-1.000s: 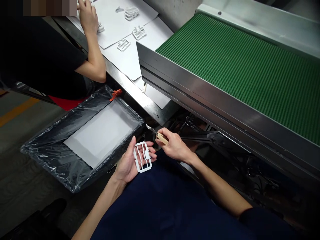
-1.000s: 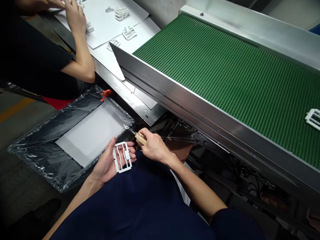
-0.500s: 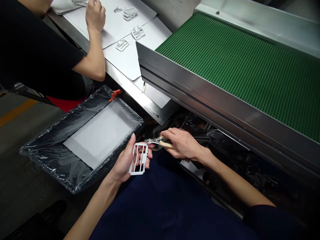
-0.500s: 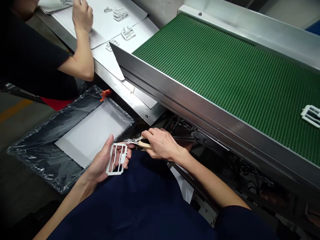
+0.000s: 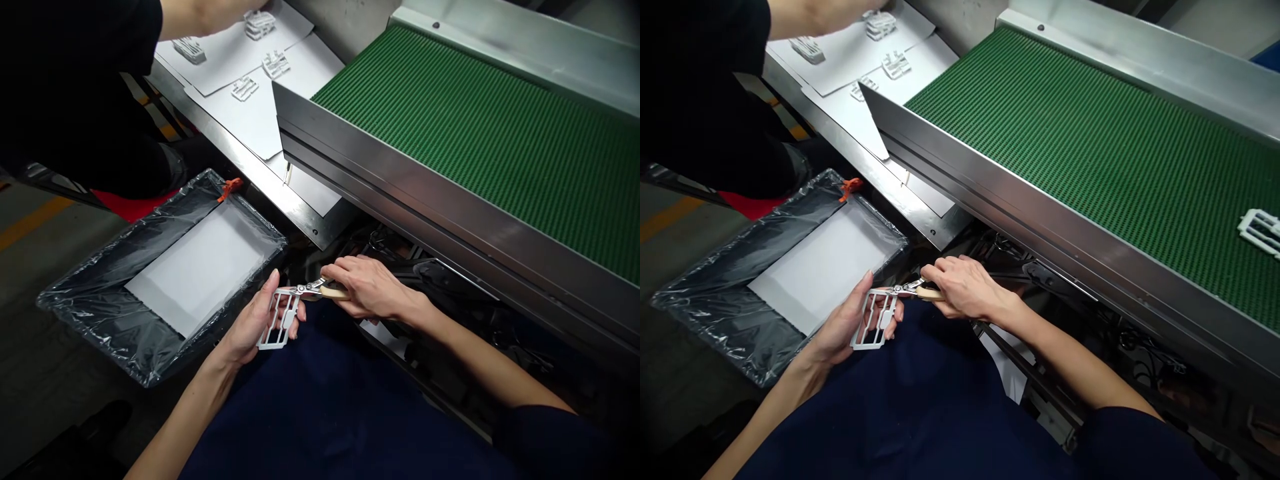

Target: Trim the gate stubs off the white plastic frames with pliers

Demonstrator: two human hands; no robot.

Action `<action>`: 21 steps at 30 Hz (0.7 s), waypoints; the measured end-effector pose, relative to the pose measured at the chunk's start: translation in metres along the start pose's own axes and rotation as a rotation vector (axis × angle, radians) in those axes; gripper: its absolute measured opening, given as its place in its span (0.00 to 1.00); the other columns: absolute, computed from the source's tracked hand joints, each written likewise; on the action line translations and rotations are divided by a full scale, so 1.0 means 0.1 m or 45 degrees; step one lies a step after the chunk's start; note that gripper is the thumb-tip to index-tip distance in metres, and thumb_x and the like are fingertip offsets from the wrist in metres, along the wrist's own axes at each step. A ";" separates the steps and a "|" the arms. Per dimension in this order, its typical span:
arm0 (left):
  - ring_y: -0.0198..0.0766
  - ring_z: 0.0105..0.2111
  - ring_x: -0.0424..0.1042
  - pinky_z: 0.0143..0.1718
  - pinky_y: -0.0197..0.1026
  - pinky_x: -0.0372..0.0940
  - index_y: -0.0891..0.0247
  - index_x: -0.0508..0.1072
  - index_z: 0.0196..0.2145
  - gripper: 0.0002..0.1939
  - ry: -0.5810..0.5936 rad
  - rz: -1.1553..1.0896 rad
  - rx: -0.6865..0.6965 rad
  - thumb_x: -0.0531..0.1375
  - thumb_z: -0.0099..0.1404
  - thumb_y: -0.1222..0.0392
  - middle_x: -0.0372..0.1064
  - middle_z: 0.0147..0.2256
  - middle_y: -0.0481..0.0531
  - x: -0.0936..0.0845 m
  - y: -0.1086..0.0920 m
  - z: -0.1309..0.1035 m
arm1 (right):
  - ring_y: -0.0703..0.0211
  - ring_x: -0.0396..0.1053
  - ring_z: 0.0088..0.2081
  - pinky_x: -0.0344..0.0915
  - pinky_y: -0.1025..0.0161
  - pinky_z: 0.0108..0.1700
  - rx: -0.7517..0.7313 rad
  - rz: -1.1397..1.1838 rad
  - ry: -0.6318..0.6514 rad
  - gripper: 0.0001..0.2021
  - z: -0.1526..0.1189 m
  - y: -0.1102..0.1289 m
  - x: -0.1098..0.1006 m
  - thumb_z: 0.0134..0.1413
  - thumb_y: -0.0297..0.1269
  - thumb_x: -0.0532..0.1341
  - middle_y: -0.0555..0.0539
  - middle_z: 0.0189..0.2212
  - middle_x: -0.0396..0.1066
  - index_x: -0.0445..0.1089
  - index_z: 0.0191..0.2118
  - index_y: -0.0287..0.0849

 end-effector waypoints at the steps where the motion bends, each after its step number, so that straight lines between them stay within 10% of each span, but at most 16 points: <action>1: 0.35 0.20 0.66 0.24 0.37 0.62 0.68 0.73 0.37 0.31 0.001 0.016 -0.002 0.43 0.64 0.38 0.71 0.27 0.56 0.00 0.00 0.00 | 0.62 0.59 0.28 0.51 0.64 0.31 -0.004 0.003 0.003 0.10 0.00 0.00 0.00 0.53 0.37 0.52 0.49 0.28 0.63 0.64 0.40 0.41; 21: 0.34 0.21 0.65 0.26 0.37 0.61 0.68 0.72 0.33 0.30 0.033 0.066 0.016 0.42 0.66 0.40 0.68 0.27 0.55 0.04 -0.01 -0.03 | 0.68 0.52 0.21 0.43 0.67 0.25 0.044 0.229 0.033 0.04 -0.04 -0.04 0.02 0.51 0.34 0.52 0.52 0.23 0.60 0.62 0.31 0.42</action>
Point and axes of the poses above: each hand's wrist, its own z-axis towards the middle knuckle, its own x-axis out of the palm, y = z × x, the point moved 10 cm from there along z, towards the middle knuckle
